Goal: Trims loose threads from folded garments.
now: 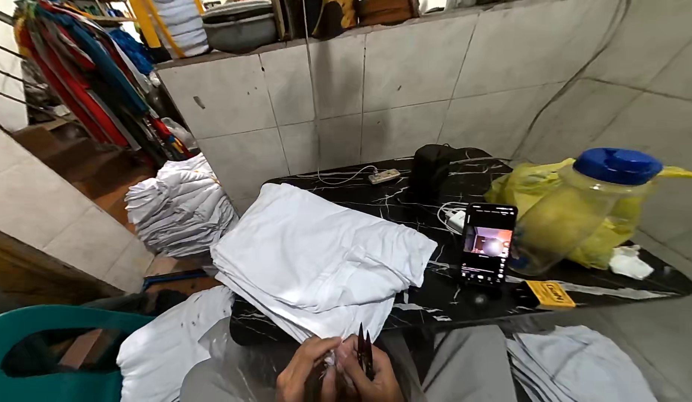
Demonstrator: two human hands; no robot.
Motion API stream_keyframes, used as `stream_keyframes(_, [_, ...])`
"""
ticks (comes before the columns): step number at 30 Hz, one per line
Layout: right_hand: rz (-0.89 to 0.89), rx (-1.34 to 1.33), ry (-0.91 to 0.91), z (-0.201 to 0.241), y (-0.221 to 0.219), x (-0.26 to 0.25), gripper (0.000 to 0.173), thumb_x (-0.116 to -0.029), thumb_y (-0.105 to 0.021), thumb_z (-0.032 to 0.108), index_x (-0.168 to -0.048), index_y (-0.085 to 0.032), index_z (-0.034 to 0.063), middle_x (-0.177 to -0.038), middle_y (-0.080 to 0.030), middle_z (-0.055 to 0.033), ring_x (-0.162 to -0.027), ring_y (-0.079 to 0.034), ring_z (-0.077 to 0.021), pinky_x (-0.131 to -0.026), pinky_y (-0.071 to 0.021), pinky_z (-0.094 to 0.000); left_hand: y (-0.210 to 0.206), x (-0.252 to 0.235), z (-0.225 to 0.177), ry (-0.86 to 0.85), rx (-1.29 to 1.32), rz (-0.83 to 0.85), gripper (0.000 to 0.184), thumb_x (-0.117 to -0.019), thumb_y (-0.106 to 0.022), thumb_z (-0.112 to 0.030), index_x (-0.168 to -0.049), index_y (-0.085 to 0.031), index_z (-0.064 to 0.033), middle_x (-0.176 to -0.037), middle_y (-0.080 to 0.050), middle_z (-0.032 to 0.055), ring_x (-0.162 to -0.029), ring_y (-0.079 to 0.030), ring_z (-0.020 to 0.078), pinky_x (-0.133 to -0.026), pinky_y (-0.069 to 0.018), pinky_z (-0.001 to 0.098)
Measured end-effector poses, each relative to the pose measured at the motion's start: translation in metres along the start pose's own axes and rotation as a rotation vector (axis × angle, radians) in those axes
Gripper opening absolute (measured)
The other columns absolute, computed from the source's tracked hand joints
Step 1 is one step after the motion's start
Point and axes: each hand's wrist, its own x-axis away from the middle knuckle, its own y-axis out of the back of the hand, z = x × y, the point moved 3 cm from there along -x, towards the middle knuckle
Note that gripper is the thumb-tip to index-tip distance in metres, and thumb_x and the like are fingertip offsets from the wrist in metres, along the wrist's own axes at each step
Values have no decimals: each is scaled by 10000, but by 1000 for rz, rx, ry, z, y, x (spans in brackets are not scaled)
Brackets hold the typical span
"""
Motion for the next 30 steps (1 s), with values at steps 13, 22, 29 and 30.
stream_keyframes(13, [-33,744,221,28,21,6,403,-930,-762,292,-1182,-688,-14,-925,-726,-122,-734,-663,-157,-659,-567,-339,4,-10,17,13,55,-283,27,-981,-662,-147,-984,-688,-141,-909,-717,-66,-778,-670,-25,-689,-577,137])
stream_keyframes(22, [-91,886,402,19,3,3,261,-1001,-659,248,-1020,-727,-3,-765,-720,-101,-604,-671,-162,-550,-559,-333,-2,-5,15,44,245,-217,76,-1040,-592,-274,-1047,-641,-216,-1019,-658,-111,-933,-642,-43,-809,-549,130])
stream_keyframes(29, [-120,951,399,26,16,5,325,-970,-701,305,-1042,-711,-11,-689,-660,-80,-524,-579,-144,-496,-503,-311,2,-6,10,193,424,-327,87,-1024,-605,-283,-1050,-613,-200,-1089,-716,-29,-901,-724,70,-742,-631,235])
stream_keyframes(30, [-91,957,397,26,16,6,332,-972,-701,312,-1046,-711,-11,-686,-657,-79,-521,-575,-146,-490,-499,-318,2,-7,10,191,429,-326,77,-1026,-603,-271,-1051,-609,-199,-1093,-713,-29,-901,-722,68,-743,-630,233])
